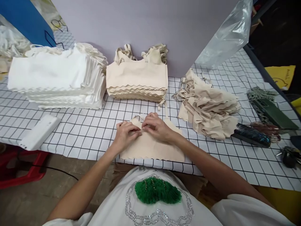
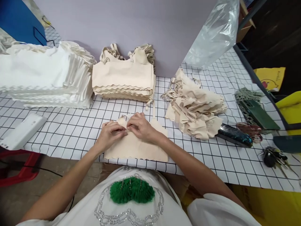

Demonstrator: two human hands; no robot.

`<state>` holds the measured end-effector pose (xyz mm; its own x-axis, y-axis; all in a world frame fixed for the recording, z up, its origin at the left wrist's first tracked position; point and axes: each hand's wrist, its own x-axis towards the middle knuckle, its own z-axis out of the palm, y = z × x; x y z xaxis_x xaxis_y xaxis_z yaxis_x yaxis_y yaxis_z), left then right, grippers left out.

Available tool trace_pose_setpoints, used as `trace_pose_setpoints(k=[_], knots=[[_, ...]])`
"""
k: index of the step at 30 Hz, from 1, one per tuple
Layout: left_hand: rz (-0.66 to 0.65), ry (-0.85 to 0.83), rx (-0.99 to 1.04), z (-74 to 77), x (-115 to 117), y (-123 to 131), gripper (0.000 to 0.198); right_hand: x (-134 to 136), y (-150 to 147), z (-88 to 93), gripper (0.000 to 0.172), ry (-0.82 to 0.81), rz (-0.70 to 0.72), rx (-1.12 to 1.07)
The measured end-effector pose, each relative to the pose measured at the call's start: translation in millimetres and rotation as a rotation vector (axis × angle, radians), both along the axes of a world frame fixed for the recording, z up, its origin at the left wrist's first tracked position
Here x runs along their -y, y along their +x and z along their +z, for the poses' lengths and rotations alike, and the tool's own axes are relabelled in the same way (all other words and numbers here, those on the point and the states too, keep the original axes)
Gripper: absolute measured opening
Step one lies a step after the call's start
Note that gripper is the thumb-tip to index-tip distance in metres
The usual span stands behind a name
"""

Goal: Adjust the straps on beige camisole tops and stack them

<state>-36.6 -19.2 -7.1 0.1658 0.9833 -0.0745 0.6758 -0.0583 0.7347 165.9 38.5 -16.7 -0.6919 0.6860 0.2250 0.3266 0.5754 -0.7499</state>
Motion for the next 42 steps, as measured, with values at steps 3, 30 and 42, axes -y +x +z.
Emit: trace_pose_setpoints(k=[3, 30, 42], knots=[[0.011, 0.039, 0.043, -4.8, 1.3, -0.5, 0.007, -8.0, 2.0, 3.4, 0.018, 0.045, 0.088, 0.119], [-0.002, 0.084, 0.045, -8.4, 3.1, -2.6, 0.019, -24.4, -10.0, 28.6, 0.023, 0.140, 0.359, 0.336], [-0.009, 0.114, 0.054, -14.5, 2.2, -4.0, 0.019, -17.5, -19.6, 18.6, 0.022, 0.126, 0.348, 0.234]])
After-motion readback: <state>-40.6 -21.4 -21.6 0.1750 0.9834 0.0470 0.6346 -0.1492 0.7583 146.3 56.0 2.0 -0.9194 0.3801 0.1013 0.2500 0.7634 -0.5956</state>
